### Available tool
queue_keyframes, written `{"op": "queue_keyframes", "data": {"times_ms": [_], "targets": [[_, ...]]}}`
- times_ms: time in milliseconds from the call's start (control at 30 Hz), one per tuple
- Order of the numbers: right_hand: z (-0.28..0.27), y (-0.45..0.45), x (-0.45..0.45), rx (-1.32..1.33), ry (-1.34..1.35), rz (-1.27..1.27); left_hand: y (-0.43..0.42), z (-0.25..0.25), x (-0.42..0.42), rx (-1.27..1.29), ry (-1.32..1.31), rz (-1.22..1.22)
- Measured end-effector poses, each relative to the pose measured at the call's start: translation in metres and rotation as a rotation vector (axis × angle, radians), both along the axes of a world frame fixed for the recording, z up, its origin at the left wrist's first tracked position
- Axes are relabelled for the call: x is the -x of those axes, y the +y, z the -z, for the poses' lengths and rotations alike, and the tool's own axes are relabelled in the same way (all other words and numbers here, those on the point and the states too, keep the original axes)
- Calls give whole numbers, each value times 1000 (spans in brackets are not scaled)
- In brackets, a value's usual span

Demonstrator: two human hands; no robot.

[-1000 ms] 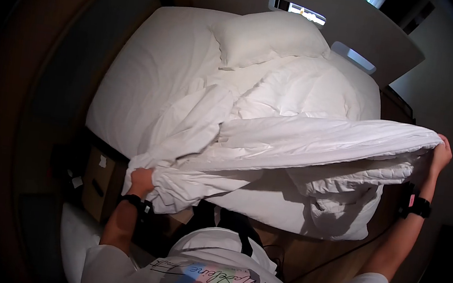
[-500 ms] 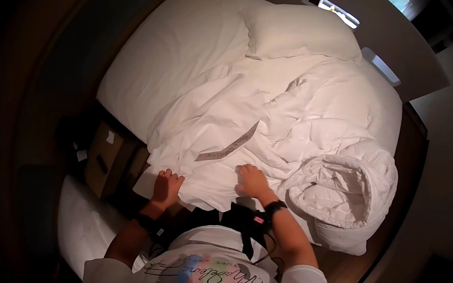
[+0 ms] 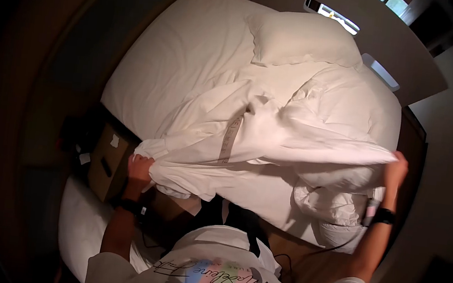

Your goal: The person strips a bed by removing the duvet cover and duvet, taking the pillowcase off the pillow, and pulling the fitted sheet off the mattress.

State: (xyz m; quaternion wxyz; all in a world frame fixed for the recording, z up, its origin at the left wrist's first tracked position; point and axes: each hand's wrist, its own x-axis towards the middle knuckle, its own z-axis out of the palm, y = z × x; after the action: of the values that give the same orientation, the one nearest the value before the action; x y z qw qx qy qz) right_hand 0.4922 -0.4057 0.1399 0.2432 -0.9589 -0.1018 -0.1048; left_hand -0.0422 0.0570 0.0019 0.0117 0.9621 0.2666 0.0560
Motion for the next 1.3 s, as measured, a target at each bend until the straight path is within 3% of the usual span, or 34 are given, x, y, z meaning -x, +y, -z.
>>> {"op": "queue_keyframes", "data": {"times_ms": [67, 133, 200, 233, 267, 300, 400, 433, 467, 600, 633, 700, 733, 800, 833, 867, 933, 1000, 1067, 1100, 1133, 1200, 1267, 1300], "targets": [[-22, -86, -45, -54, -34, 145, 7, -3, -12, -29, -18, 26], [21, -203, -106, 40, -10, 276, -1, -16, -35, 13, -20, 34], [51, -215, -89, 312, -35, 501, -10, -11, -49, 28, -56, 25], [89, -226, -85, 550, -169, 489, -17, -12, -54, 60, -59, 30], [103, -198, -61, 549, -288, 429, -19, -15, -59, 101, -54, 31], [135, -205, -81, 635, -17, 457, -24, -18, -65, 106, -28, 35], [162, -47, 73, 192, -43, -226, -42, -17, -67, 122, -41, 55], [169, -4, 104, -149, 250, -300, -49, -18, -67, 111, -72, 64], [181, 32, 133, -269, 471, -390, -52, -17, -65, 112, -60, 65], [219, 150, 239, -346, 1167, -972, -68, -22, -61, 112, -159, 110], [180, 181, 261, -255, 1225, -1048, -72, -20, -55, 121, -123, 69], [189, 215, 296, -388, 910, -1395, -79, -22, -48, 176, -115, -4], [178, 227, 311, -392, 925, -1410, -86, -25, -45, 173, -104, -21], [158, 245, 338, 2, 755, -1362, -98, -28, -42, 241, -301, -35], [158, 251, 350, 62, 590, -1282, -106, -37, -47, 237, -298, -48], [168, 256, 351, 66, 589, -1294, -114, -47, -53, 294, -305, 21], [174, 274, 344, -371, 656, -1408, -120, -64, -59, 318, -327, 119], [146, 271, 328, -341, 737, -1327, -108, -77, -58, 381, -311, -12], [132, 271, 304, 196, 930, -1315, -90, -73, -49, 348, -423, -205], [131, 266, 294, 214, 922, -1318, -80, -69, -39, 382, -380, -321], [133, 258, 282, -49, 929, -1273, -73, -47, -22, 386, -397, -327], [108, 241, 250, -295, 1095, -1093, -68, 32, 21, 609, -545, -848], [80, 222, 219, -441, 1306, -821, -78, 92, 64, 1149, -480, -967], [68, 213, 207, -529, 1388, -694, -94, 96, 69, 1467, -254, -1120]]}}
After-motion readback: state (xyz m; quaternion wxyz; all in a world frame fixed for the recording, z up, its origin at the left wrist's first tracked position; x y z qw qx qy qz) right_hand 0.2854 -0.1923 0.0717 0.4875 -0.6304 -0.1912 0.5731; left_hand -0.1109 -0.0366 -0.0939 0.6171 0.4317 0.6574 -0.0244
